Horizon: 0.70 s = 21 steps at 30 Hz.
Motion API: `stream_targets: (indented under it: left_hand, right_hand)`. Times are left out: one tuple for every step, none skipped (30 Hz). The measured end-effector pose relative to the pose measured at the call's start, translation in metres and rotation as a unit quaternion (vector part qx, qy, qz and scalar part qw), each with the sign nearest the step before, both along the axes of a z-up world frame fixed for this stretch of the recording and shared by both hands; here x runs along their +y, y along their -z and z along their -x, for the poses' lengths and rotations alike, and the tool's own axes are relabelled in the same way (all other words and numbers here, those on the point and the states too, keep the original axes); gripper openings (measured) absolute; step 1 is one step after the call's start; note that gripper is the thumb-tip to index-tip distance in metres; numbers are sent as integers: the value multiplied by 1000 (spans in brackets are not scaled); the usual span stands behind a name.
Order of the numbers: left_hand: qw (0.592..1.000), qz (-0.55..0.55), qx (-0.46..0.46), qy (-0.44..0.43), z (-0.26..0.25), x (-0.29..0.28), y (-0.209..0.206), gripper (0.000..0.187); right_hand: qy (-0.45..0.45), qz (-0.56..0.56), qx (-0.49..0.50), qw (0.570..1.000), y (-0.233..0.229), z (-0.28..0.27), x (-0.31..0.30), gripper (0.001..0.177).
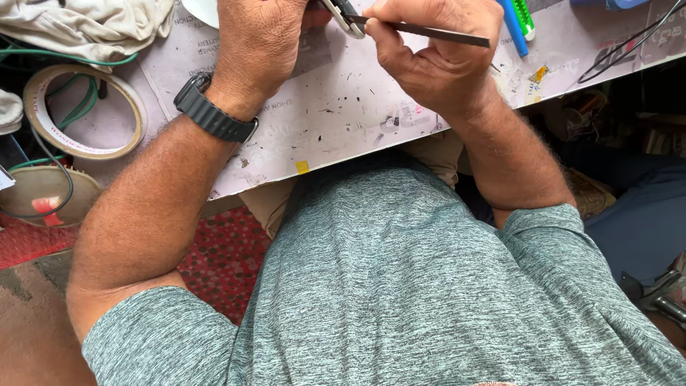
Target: The person disassembles a mobile phone by removing the back cover and battery. They then use a metal prying tool and a plastic opening pick to separate the phone's casing and internal components. The person continues to pry and adjust the phone's frame and internal parts using the tools.
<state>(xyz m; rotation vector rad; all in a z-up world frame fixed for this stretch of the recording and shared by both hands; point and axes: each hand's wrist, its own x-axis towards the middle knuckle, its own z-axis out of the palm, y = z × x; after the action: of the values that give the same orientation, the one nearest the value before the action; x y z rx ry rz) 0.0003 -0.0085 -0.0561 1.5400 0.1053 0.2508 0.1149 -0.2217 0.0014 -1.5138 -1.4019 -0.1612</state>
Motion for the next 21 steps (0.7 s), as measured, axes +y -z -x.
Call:
stream_targets:
  left_hand:
    - [999, -31, -8, 6, 0, 0, 0, 20]
    - [999, -42, -12, 4, 0, 0, 1, 19]
    - [998, -54, -16, 2, 0, 0, 1, 19]
    - [998, -64, -19, 0, 0, -1, 2, 19]
    - [997, -80, -21, 1, 1, -1, 2, 18]
    - [995, -96, -22, 2, 1, 0, 2, 19]
    - [993, -112, -24, 3, 1, 0, 2, 19]
    - [986, -162, -46, 2, 0, 0, 1, 19]
    - [975, -212, -68, 1, -2, 0, 0, 20]
    - [961, -261, -89, 1, -4, 0, -2, 20]
    - [972, -231, -54, -5, -3, -2, -3, 18]
    - [980, -200, -18, -11, 0, -5, -5, 19]
    - [985, -169, 17, -17, 1, -6, -6, 23]
    - [984, -178, 10, -5, 0, -5, -7, 22]
    - [983, -186, 3, 7, 1, -2, -7, 20]
    - [981, -194, -4, 18, 1, 1, -6, 19]
    - [980, -199, -7, 19, 2, 1, -5, 18]
    - [979, -204, -10, 19, 2, 1, -3, 17]
    - [978, -210, -13, 20, 2, 1, 0, 17]
    - [977, -214, -10, 15, 2, 2, 1, 16]
    - [976, -218, -6, 11, 2, 2, 3, 16]
  right_hand:
    - [2, 8, 6, 1000, 0, 1, -2, 19]
    - [2, 12, 5, 1000, 1, 0, -2, 18]
    - [3, 16, 5, 1000, 1, -1, -3, 18]
    - [4, 21, 5, 1000, 2, -1, -4, 18]
    - [1, 21, 13, 1000, 3, 0, -4, 19]
    - [-2, 21, 21, 1000, 4, 1, -5, 20]
    - [-5, 21, 28, 999, 6, 1, -5, 22]
    - [-10, 16, 40, 999, 8, 1, -5, 21]
    - [-14, 11, 51, 999, 10, 1, -4, 20]
    - [-17, 7, 63, 998, 13, 2, -4, 18]
    - [-17, 3, 74, 997, 16, 3, -4, 19]
    - [-16, -1, 85, 996, 20, 5, -4, 19]
    - [-15, -5, 97, 995, 23, 6, -4, 20]
    - [-17, -8, 89, 996, 26, 7, -4, 20]
    - [-18, -11, 82, 996, 30, 7, -3, 20]
    - [-20, -15, 76, 997, 33, 7, -3, 21]
    - [-28, -15, 112, 993, 36, 7, -4, 20]
    - [-36, -16, 148, 988, 40, 9, -4, 20]
    - [-44, -17, 184, 982, 43, 10, -5, 20]
    - [-43, -24, 191, 980, 45, 9, -7, 19]
    - [-42, -31, 197, 979, 46, 9, -9, 18]
